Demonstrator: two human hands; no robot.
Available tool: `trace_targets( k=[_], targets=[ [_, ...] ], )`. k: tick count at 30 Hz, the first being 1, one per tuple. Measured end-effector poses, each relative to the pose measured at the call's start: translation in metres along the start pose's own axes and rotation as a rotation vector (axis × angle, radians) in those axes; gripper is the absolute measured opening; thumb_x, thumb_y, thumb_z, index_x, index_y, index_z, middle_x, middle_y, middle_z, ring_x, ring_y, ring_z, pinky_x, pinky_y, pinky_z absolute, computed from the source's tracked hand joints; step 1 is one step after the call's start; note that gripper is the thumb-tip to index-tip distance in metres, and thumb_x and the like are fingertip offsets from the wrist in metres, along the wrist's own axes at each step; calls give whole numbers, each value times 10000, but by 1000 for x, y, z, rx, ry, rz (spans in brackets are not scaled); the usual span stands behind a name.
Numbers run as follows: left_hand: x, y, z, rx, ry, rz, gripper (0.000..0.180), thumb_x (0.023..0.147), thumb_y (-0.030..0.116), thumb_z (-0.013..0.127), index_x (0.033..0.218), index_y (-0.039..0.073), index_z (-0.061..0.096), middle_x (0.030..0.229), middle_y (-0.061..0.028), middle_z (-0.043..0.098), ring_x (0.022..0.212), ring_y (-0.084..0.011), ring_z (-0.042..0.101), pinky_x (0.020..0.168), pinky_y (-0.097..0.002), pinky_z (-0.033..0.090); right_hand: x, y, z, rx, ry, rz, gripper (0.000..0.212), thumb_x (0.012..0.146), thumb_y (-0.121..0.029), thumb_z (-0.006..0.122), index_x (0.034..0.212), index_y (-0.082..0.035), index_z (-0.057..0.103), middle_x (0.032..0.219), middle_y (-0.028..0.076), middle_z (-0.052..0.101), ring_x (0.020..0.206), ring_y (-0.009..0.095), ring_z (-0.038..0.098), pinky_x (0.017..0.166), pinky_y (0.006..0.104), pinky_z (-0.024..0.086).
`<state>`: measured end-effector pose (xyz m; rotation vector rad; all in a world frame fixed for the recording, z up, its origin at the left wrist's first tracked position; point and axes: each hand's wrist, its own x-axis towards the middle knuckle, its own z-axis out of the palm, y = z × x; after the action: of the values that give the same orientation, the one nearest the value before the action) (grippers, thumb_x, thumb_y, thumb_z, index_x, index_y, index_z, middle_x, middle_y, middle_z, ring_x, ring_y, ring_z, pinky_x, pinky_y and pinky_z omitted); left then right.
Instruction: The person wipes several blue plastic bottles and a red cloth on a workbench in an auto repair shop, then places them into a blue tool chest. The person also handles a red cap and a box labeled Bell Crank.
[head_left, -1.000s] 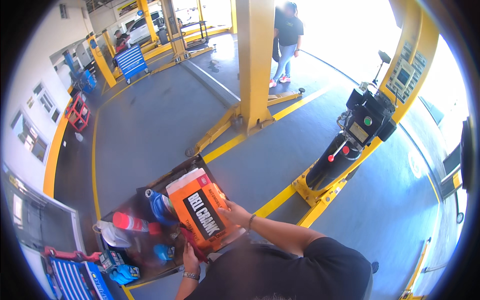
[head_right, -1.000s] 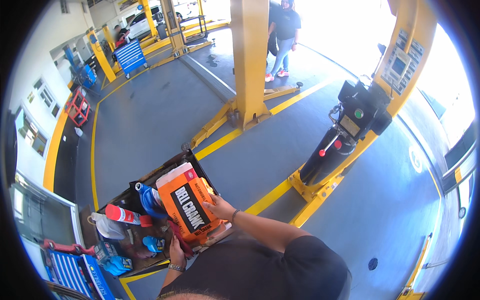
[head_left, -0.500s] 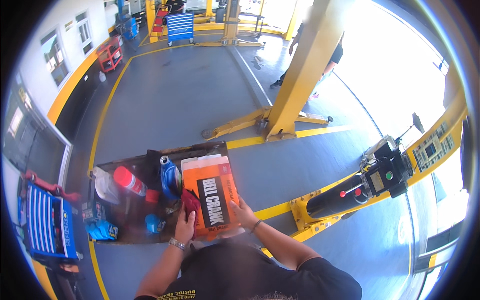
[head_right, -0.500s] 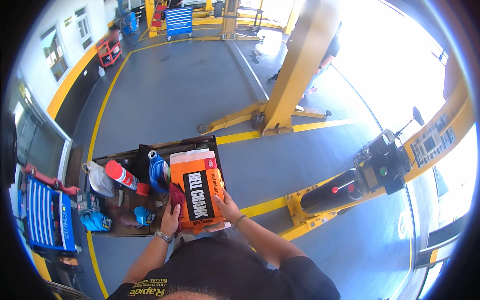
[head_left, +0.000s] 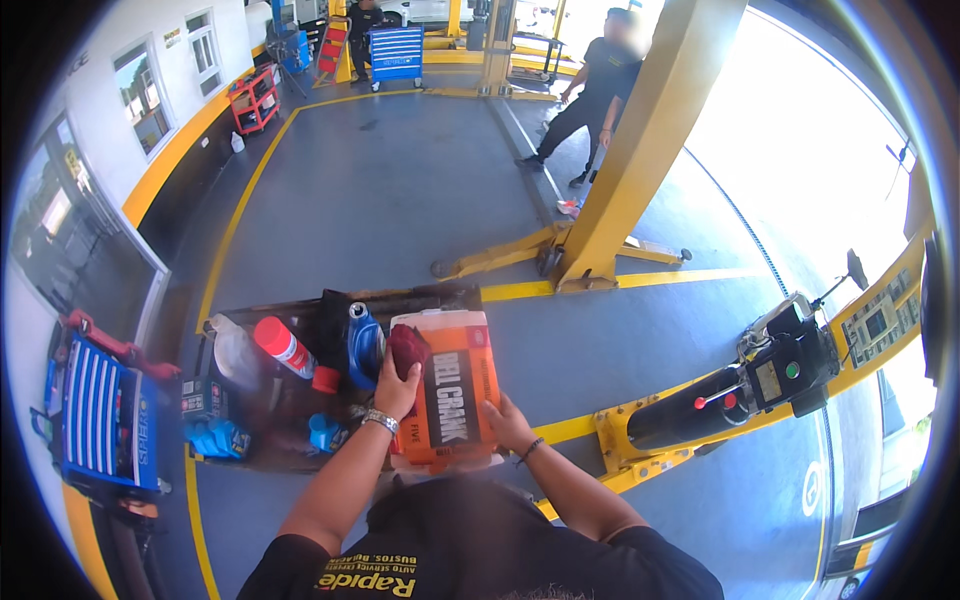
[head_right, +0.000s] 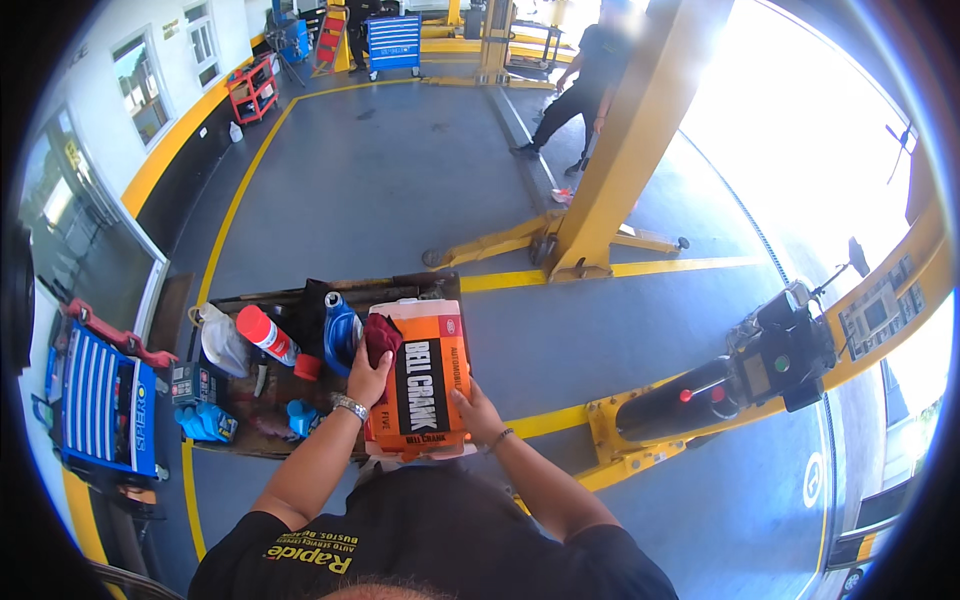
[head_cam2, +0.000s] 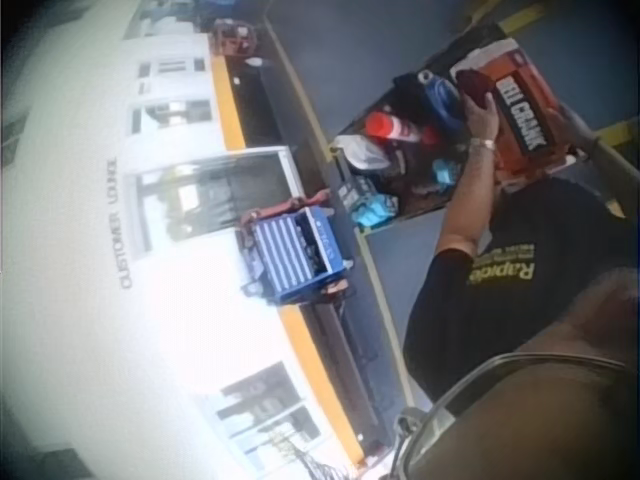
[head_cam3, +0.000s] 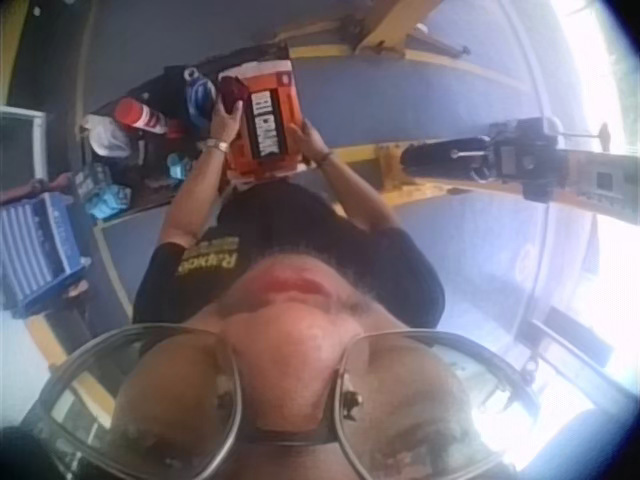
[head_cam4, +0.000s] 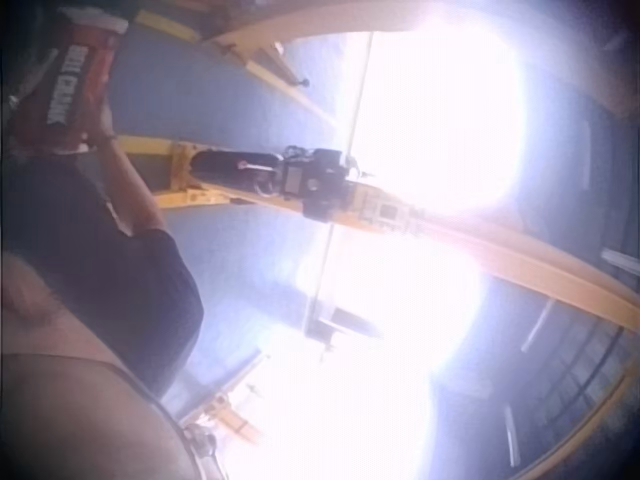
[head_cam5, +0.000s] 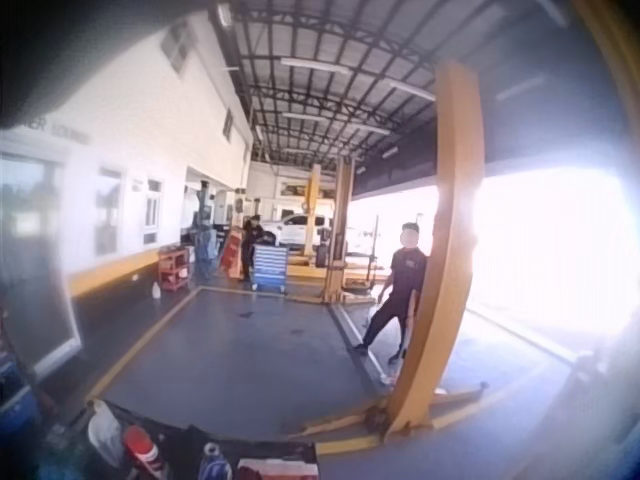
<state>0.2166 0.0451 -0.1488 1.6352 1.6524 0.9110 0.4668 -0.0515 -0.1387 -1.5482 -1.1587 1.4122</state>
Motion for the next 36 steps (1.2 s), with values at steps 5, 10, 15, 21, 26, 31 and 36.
trace_targets(
  k=[5, 10, 15, 21, 26, 31, 36],
  targets=[
    [-30, -8, -18, -250, -102, -65, 757, 996, 343, 651, 1583, -14, 334, 1521, -274, 506, 1398, -362, 526, 1157, -389, 405, -3, 0, 9, -130, 75, -8, 614, 1092, -314, 537, 1582, -2, 336, 1392, 136, 612, 1257, 174, 583, 1067, 325, 462],
    [-73, -25, -18, -484, -148, -255, 734, 1004, 334, 666, 1576, -13, 363, 1543, -194, 505, 1397, -253, 515, 1145, -358, 410, 1, 13, 0, 55, -26, -117, 614, 1119, -338, 483, 1596, 3, 303, 1478, 137, 537, 1365, 173, 494, 1124, 312, 411],
    [-80, -54, -22, -851, -260, -353, 716, 1056, 484, 557, 1559, 1, 396, 1529, -140, 519, 1381, -221, 520, 1135, -347, 432, 35, 51, -11, 197, -48, -9, 612, 1131, -376, 445, 1602, -11, 304, 1496, 107, 515, 1378, 162, 467, 1132, 313, 405],
    [-85, -49, -4, -1212, -301, -640, 613, 1063, 558, 475, 1490, 118, 496, 1368, -133, 643, 1219, -282, 655, 985, -467, 564, 49, 62, 12, 376, -22, -180, 661, 1084, -387, 482, 1617, -33, 318, 1685, 164, 233, 1583, 242, 146, 1264, 377, 192],
    [-91, -55, -1, -1160, -331, -596, 705, 1038, 630, 472, 1491, 91, 510, 1409, -131, 643, 1261, -283, 644, 1059, -466, 521, 30, 45, 8, 544, -143, -200, 683, 1062, -368, 517, 1628, -49, 306, 1703, 166, 192, 1600, 259, 94, 1272, 391, 175],
    [-96, -66, 8, -830, -164, -334, 600, 1054, 414, 599, 1531, 74, 471, 1442, -98, 606, 1272, -211, 620, 1067, -380, 503, 11, 43, -1, 7, 141, -182, 596, 1076, -257, 547, 1599, -48, 350, 1590, 141, 393, 1508, 233, 309, 1223, 390, 307],
    [-100, -57, 11, -904, -197, -222, 764, 1022, 362, 677, 1620, 56, 312, 1489, -122, 554, 1318, -184, 569, 1093, -324, 471, 2, 42, -15, 545, -8, 37, 502, 1095, -245, 532, 1530, -19, 425, 1357, 65, 625, 1215, 157, 614, 1030, 305, 505]
  ],
)
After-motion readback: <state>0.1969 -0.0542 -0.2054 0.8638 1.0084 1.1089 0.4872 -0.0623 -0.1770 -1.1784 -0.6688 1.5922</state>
